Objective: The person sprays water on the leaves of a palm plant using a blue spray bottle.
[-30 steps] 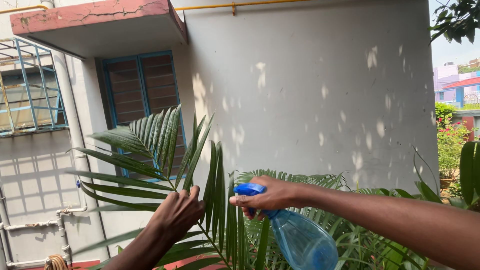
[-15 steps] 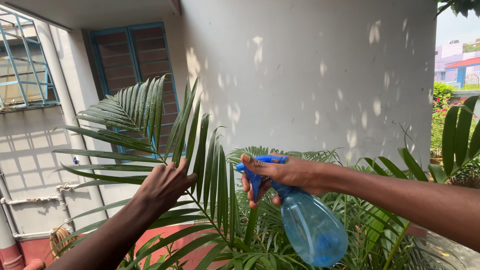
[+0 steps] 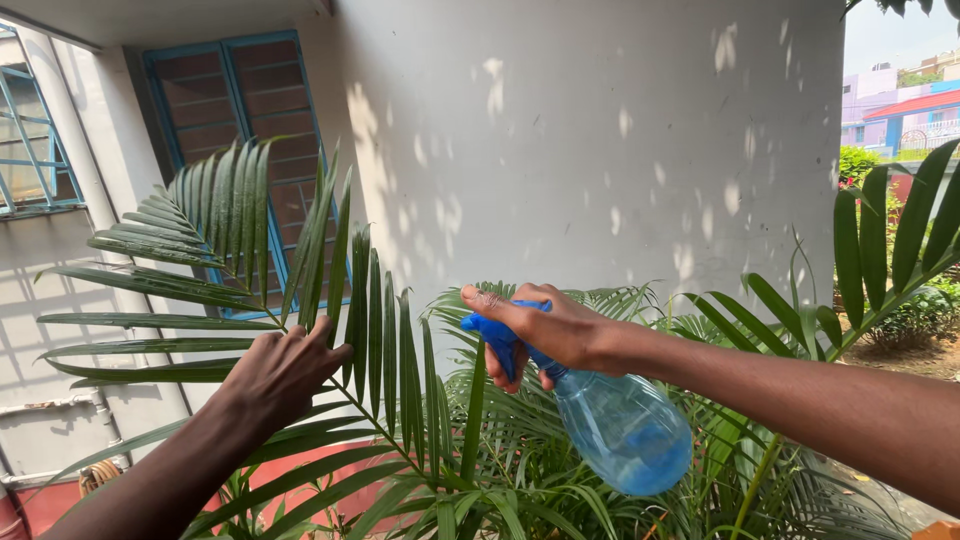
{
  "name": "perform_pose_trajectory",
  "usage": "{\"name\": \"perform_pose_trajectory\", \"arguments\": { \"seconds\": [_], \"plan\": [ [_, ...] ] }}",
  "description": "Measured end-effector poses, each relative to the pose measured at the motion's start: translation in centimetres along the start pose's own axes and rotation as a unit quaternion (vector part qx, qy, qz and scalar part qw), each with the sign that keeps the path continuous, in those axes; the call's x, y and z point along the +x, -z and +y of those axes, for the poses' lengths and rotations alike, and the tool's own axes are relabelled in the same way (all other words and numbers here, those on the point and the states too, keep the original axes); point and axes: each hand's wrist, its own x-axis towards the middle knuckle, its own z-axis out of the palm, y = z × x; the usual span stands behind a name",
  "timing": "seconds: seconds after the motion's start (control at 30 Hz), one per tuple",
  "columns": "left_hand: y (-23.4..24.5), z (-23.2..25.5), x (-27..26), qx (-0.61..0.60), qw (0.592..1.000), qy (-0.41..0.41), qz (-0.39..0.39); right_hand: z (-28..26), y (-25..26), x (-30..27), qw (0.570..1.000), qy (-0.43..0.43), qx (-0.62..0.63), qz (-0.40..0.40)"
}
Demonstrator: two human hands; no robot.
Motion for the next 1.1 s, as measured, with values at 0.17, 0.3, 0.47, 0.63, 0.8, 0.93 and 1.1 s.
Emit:
{"name": "perform_pose_trajectory", "arguments": {
  "seconds": [0.17, 0.3, 0.47, 0.63, 0.8, 0.93, 1.1],
  "plan": [
    [-1.1, -0.3, 0.3, 0.010, 1.000, -0.004, 0.023, 0.2, 0.4, 0.0, 1.000, 0.005, 0.018, 0.010],
    [-2.0, -0.7, 0.1, -0.001, 1.000, -0.001, 0.024, 0.1, 0.6, 0.1, 0.999, -0.004, -0.019, 0.032],
    [-2.5, -0.8, -0.1, -0.009, 1.000, 0.008, 0.006, 0.3, 0.4, -0.2, 0.998, -0.027, -0.041, 0.043],
    [-3.0, -0.9, -0.2, -0.029, 0.999, 0.013, 0.025, 0.8, 0.8, 0.1, 0.993, -0.044, -0.056, 0.099],
    [-3.4, -1.2, 0.0, -0.018, 1.000, 0.018, -0.007, 1.2, 1.2, 0.3, 0.992, -0.045, -0.081, 0.090],
    [-3.9, -1.3, 0.1, -0.015, 1.000, 0.018, -0.008, 1.4, 0.9, 0.2, 0.994, -0.030, -0.072, 0.081],
    [-3.9, -1.4, -0.1, -0.026, 0.999, 0.027, -0.020, 1.3, 1.2, 0.6, 0.990, -0.035, -0.116, 0.068]
  ]
}}
